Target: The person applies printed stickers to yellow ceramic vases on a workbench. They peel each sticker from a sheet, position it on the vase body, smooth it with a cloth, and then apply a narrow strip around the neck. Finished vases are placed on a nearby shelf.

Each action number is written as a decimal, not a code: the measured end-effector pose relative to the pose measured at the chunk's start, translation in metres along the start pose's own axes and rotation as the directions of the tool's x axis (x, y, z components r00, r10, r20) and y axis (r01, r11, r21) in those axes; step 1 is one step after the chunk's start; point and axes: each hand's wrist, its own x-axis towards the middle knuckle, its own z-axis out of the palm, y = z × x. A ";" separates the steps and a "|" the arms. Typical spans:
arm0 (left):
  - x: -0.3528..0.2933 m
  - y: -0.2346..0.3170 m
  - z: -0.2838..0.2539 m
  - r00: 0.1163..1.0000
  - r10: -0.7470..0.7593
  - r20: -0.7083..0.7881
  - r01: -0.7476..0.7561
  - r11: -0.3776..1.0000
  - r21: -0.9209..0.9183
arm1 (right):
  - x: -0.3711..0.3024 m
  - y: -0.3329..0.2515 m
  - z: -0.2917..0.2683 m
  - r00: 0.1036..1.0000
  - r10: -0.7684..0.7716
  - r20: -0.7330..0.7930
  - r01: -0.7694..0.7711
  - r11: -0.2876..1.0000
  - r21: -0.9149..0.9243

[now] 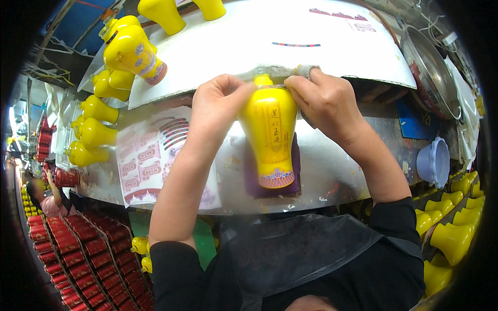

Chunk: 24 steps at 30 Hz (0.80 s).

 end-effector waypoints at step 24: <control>-0.006 0.004 0.007 0.993 -0.105 0.045 0.111 0.983 -0.148 | -0.005 -0.002 0.006 0.986 0.165 0.004 -0.159 0.940 0.302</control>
